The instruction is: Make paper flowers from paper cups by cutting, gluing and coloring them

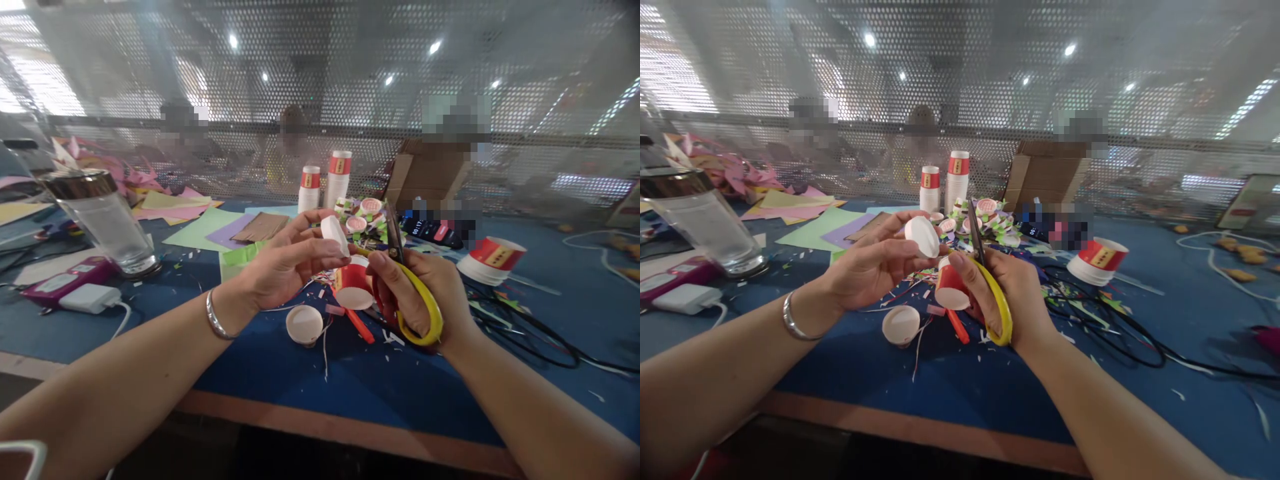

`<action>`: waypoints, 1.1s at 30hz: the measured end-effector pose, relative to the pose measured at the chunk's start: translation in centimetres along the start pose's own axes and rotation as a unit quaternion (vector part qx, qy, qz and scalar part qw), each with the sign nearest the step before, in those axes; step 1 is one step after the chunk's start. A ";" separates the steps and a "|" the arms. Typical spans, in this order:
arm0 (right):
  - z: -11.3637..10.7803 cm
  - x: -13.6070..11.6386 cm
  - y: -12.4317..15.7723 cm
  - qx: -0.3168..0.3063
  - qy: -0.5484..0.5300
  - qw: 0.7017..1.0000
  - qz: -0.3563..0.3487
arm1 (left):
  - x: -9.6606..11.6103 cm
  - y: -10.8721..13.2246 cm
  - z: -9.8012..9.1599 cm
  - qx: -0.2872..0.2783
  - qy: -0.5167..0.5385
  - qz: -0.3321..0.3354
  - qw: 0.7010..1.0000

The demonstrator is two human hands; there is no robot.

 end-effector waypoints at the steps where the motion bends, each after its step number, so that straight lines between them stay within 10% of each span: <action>1: -0.2 -0.1 0.0 0.008 0.019 1.000 -0.011 | 0.1 0.0 0.1 -0.003 0.017 -0.012 1.000; 8: -0.8 0.5 -0.2 0.056 0.117 0.988 -0.084 | 0.8 -0.1 0.3 0.063 0.141 -0.064 0.986; 14: -0.7 0.2 -0.3 0.059 0.127 0.985 -0.101 | 0.2 0.3 0.9 -0.009 0.161 -0.106 0.981; 26: -0.4 -0.1 -0.1 0.047 0.057 0.996 -0.058 | 1.9 0.6 0.7 -0.125 -0.136 -0.091 0.979; 33: -0.5 0.6 -0.4 0.049 0.108 0.990 -0.074 | 1.6 1.6 -0.8 -0.239 -0.583 -0.237 0.740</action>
Point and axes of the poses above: each hand's wrist, its own y-axis away from the middle knuckle, its own z-axis out of the palm, x = y × z, the point moved 4 cm from there along -y, towards the middle knuckle, and after that the axes turned 6 degrees about y, right-handed, at the moved point
